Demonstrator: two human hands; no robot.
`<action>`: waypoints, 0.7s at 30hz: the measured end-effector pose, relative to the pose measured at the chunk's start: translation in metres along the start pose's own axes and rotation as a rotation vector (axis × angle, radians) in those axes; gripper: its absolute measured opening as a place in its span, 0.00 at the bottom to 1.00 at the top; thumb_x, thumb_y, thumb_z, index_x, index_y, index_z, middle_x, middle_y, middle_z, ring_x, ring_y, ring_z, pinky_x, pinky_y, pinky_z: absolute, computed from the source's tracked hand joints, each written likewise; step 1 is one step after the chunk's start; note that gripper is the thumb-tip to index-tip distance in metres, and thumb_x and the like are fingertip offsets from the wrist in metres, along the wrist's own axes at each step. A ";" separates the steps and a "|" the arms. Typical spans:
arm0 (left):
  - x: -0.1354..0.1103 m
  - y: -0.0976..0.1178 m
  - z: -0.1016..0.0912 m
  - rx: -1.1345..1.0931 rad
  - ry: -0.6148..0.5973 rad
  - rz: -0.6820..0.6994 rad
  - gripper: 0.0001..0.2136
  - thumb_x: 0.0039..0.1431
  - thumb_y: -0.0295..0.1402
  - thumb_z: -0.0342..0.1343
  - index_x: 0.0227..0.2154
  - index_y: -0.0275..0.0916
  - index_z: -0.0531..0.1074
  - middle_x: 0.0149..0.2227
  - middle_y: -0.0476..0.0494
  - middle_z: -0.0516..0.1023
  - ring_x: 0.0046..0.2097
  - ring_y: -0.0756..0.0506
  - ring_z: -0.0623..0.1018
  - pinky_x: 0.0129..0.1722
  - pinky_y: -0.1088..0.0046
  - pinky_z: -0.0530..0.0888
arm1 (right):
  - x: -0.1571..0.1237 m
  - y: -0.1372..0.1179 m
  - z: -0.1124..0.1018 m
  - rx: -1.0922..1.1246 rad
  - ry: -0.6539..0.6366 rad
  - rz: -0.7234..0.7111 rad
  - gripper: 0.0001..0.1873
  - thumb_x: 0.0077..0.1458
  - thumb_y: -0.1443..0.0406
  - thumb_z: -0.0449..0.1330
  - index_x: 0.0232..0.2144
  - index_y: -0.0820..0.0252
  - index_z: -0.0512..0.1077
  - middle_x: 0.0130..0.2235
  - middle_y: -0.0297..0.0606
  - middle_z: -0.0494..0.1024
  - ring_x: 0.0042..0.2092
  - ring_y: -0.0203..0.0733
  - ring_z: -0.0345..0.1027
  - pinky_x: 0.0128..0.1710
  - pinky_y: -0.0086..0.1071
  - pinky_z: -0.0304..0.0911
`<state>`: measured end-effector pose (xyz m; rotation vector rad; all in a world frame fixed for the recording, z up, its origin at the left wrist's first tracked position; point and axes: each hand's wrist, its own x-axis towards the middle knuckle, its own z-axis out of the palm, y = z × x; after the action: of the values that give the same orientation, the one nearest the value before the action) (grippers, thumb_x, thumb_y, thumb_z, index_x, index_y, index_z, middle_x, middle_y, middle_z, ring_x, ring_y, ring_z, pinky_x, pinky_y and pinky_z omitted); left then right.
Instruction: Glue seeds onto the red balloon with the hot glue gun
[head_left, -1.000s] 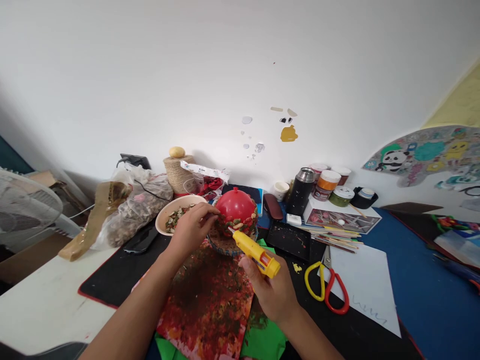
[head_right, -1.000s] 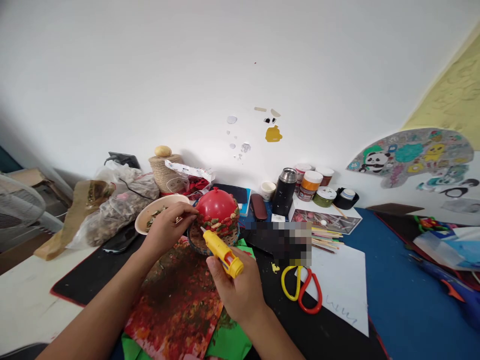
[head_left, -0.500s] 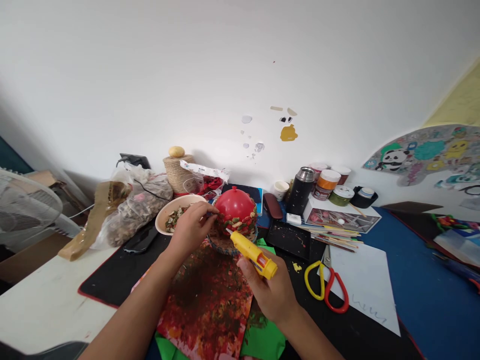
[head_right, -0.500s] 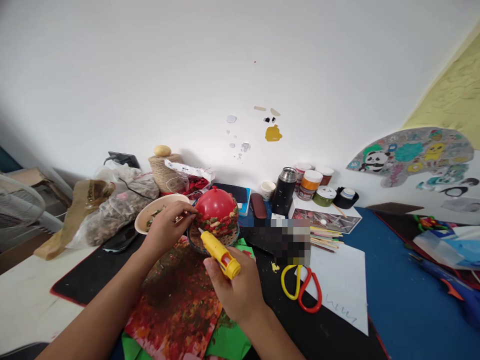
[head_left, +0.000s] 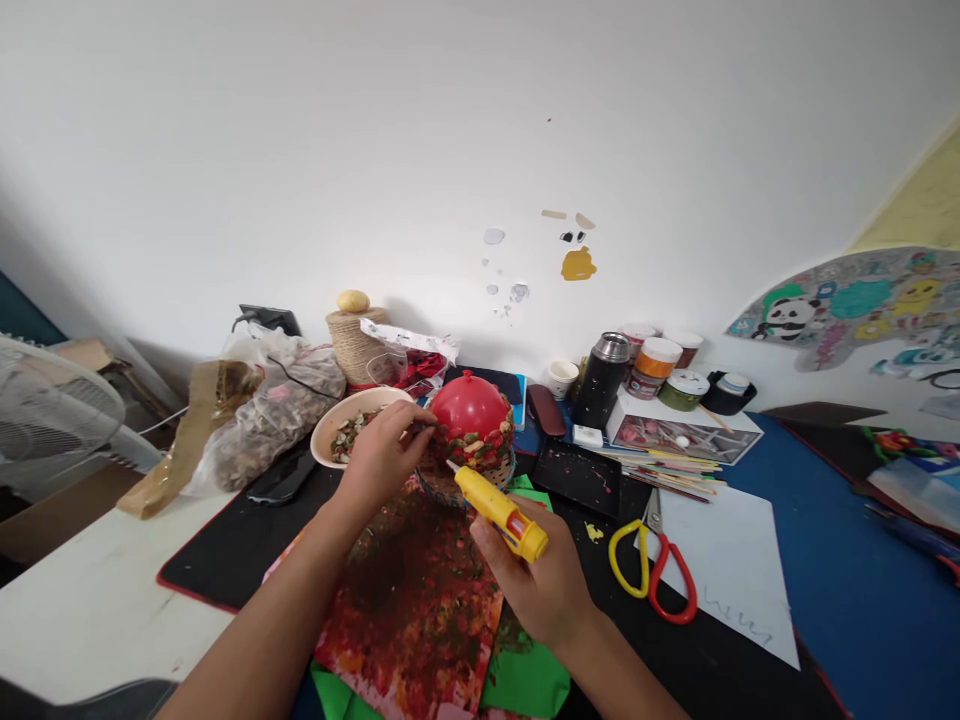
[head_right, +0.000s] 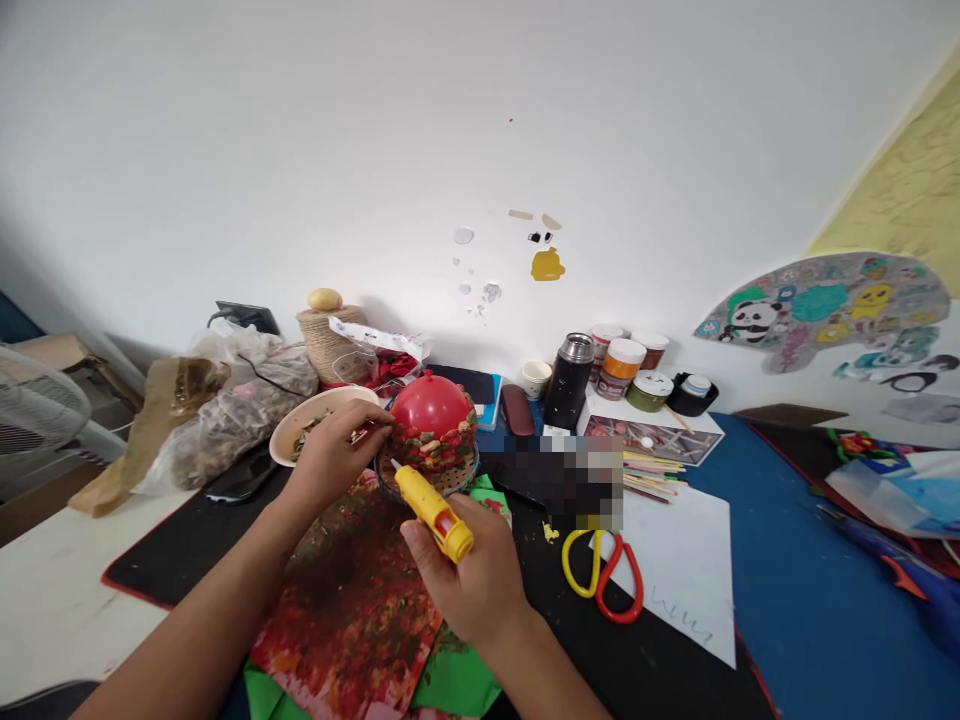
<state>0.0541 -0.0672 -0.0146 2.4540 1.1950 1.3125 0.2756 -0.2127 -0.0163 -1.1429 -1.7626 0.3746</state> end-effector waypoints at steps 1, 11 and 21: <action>0.000 0.000 0.000 -0.002 0.003 -0.001 0.05 0.69 0.32 0.57 0.41 0.43 0.78 0.40 0.44 0.84 0.43 0.40 0.82 0.45 0.63 0.75 | 0.000 0.000 0.000 0.001 -0.002 0.000 0.23 0.78 0.55 0.54 0.29 0.56 0.72 0.27 0.33 0.74 0.30 0.39 0.70 0.33 0.30 0.61; 0.002 0.003 -0.002 -0.046 -0.016 0.000 0.07 0.71 0.33 0.56 0.40 0.43 0.79 0.41 0.43 0.83 0.44 0.40 0.82 0.47 0.62 0.75 | -0.001 0.001 0.001 0.008 -0.019 0.005 0.23 0.77 0.54 0.55 0.29 0.56 0.73 0.27 0.33 0.74 0.30 0.40 0.71 0.33 0.31 0.60; 0.003 0.003 -0.004 -0.056 -0.023 -0.030 0.08 0.72 0.36 0.55 0.40 0.43 0.80 0.40 0.42 0.85 0.43 0.40 0.83 0.45 0.62 0.76 | -0.002 0.007 0.004 0.062 0.029 0.071 0.22 0.75 0.53 0.58 0.29 0.57 0.75 0.28 0.35 0.76 0.29 0.41 0.71 0.32 0.31 0.63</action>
<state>0.0538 -0.0680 -0.0095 2.3961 1.1695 1.2882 0.2764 -0.2099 -0.0243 -1.1633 -1.6777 0.4502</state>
